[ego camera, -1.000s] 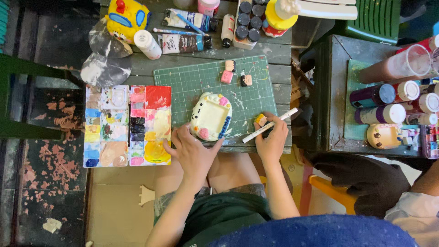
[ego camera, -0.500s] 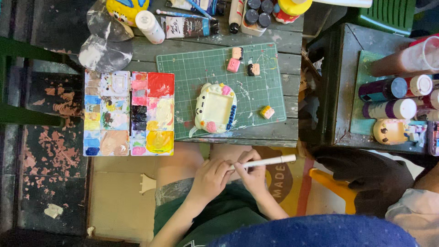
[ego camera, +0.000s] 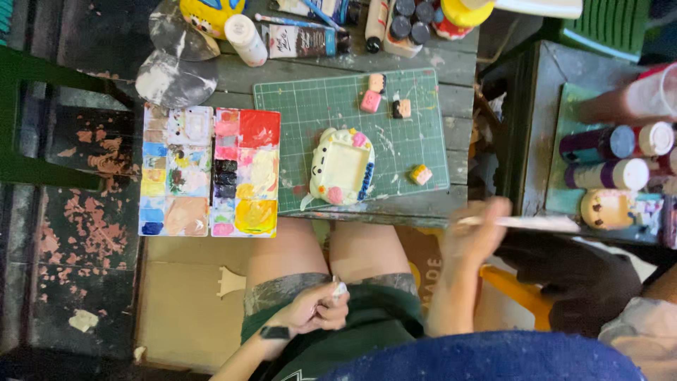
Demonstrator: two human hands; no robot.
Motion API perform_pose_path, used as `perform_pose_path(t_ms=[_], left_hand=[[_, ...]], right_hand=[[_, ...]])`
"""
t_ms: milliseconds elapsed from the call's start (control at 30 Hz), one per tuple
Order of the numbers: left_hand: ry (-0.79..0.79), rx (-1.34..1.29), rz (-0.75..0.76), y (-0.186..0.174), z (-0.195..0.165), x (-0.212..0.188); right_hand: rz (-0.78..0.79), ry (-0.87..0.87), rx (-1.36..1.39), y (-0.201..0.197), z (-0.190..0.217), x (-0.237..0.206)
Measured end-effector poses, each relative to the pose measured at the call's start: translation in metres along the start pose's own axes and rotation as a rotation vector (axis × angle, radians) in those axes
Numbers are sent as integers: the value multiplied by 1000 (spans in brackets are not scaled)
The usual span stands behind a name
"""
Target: The person paints a small ceramic trinket dish at a craft table, holding the dish in one hand while applying paint with a brush from a paint palette. They then set the dish on the cutting mat and use a white paint marker to draw details on its rim and surface, rotating the dish as they work.
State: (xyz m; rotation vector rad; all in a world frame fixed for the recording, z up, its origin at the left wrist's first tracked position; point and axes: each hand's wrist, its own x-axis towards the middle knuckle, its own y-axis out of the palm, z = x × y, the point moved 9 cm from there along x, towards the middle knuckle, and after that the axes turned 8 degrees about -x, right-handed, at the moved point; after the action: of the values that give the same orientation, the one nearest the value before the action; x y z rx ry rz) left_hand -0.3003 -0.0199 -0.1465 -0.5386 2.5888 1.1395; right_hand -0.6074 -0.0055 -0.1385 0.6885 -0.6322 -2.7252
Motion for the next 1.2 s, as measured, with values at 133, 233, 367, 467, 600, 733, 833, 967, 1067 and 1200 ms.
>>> perform_pose_path(t_ms=[133,233,367,467,600,733,833,967,1067,1200], left_hand=[[256,608,-406,-36,-61,-17],[652,999,-732,-30,-119,-18],[725,967,-1074,-43,-144,-1],[731,1137,-1159,-47,-154,5],[533,1011,-1162,-67,-142,14],[626,1021,-1162,-66,-141,18],[720,1149,-1188,-64,-145,22],[678,1184,-1171,-70,-142,29],[570,782,-1015,-85,-125,30],[798,1136,-730,-41,-138,29]], right_hand=[[331,-403,-450,46,20,-20],[587,-496,-472,80,-25,-67],[580,-364,-386,102,-76,-85],[743,-356,-337,126,-91,-95],[715,-387,-426,132,-100,-87],[666,-394,-482,126,-102,-71],[616,-331,-448,120,-108,-53],[568,-228,-343,107,-118,-33],[641,-256,-325,99,-115,-38],[600,-131,-353,72,-117,-51]])
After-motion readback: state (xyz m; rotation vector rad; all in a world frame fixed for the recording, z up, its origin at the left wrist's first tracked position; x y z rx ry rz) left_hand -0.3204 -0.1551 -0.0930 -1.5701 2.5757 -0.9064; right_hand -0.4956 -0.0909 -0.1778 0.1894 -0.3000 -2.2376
